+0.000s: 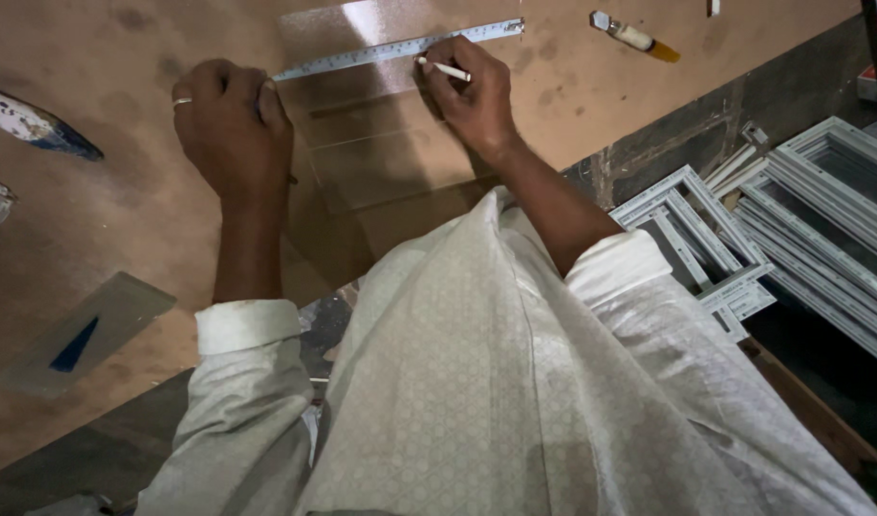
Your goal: The person measures a long white strip with a tape measure and marks it with a pencil. They then brush liquid along the strip, position a clear plastic sheet over it, and measure and mark the sheet with a ruler and pencil.
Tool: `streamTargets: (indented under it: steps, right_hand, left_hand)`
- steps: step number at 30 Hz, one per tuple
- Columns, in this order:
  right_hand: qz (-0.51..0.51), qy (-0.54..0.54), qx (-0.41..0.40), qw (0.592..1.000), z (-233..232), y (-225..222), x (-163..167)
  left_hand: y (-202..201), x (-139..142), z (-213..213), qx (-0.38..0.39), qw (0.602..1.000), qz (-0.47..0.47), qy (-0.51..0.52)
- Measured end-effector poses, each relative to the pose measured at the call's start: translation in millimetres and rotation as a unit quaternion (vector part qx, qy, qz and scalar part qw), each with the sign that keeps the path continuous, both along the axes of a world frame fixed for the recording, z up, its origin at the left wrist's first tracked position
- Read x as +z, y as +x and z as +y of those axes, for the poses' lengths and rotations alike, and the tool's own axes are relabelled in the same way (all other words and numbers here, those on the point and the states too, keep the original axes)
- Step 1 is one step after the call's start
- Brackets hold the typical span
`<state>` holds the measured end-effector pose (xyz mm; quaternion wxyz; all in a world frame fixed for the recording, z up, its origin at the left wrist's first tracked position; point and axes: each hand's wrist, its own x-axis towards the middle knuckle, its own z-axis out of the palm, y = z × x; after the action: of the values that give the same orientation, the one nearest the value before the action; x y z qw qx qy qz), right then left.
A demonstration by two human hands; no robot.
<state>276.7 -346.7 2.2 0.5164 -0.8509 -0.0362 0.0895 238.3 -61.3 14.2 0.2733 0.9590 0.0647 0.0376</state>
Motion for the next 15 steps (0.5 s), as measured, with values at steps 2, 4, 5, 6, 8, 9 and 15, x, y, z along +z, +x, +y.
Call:
streamTargets:
  steps: [2,4,5,6,8,9,15]
  right_hand:
    - [0.005,0.011,0.005,1.0,0.3,0.9,2.2]
    - [0.003,0.042,0.017,0.999,1.1,2.0,4.2]
    - [0.033,0.036,0.006,0.999,1.6,2.3,5.0]
    - [0.062,0.029,-0.005,0.998,2.1,2.3,5.7]
    - [0.103,0.04,-0.023,0.994,2.9,2.1,6.3]
    - [0.114,0.056,-0.029,0.991,3.2,1.9,6.3]
    - [-0.007,0.023,0.016,1.0,2.1,3.4,3.8]
  left_hand:
    - [-0.1,-0.1,-0.3,-0.002,1.0,-0.002,0.004]
    - [-0.4,-0.1,-0.5,-0.005,1.0,-0.005,0.01]
    - [-0.6,0.0,-0.5,-0.003,1.0,-0.001,0.012]
    - [-0.9,0.0,-0.6,-0.002,1.0,0.003,0.013]
    - [-0.8,-0.1,-0.7,0.0,1.0,0.006,0.013]
    - [-0.5,-0.4,-0.6,0.0,1.0,0.005,0.011]
    - [0.2,-1.4,0.6,-0.001,1.0,-0.009,0.011]
